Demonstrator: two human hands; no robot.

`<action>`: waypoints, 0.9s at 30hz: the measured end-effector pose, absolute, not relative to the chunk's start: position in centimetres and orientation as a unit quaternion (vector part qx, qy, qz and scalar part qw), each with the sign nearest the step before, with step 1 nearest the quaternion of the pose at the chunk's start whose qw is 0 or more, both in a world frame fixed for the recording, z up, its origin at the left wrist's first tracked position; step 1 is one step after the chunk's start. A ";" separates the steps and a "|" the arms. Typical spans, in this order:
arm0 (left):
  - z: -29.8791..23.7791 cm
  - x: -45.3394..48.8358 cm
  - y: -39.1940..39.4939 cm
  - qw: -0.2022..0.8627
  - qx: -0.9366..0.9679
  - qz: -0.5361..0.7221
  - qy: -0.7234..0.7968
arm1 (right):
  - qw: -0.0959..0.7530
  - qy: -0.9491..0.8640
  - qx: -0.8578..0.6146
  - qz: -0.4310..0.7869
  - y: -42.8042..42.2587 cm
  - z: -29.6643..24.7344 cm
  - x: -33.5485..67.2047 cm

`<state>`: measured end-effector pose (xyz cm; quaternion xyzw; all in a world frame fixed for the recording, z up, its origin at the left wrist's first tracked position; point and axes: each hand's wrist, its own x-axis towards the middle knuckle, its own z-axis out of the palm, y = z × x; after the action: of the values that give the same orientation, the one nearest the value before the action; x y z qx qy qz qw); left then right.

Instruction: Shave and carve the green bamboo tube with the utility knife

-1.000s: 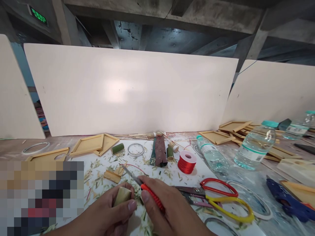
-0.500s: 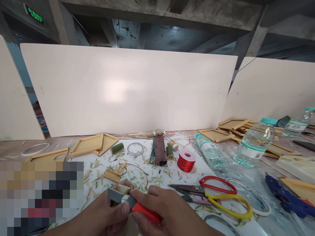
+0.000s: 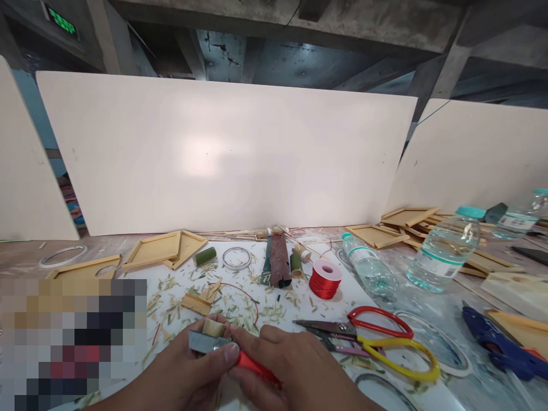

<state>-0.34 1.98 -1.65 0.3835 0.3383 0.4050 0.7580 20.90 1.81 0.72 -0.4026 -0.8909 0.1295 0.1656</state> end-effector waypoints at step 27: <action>-2.6 -0.9 2.2 0.754 0.428 0.387 0.313 | 0.228 -0.868 -0.419 0.135 1.4 1.2 20.9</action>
<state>-0.92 2.17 -2.62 0.4284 0.3126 0.3867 0.7545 20.91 1.42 1.22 -0.4192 -0.8684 0.1355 0.2277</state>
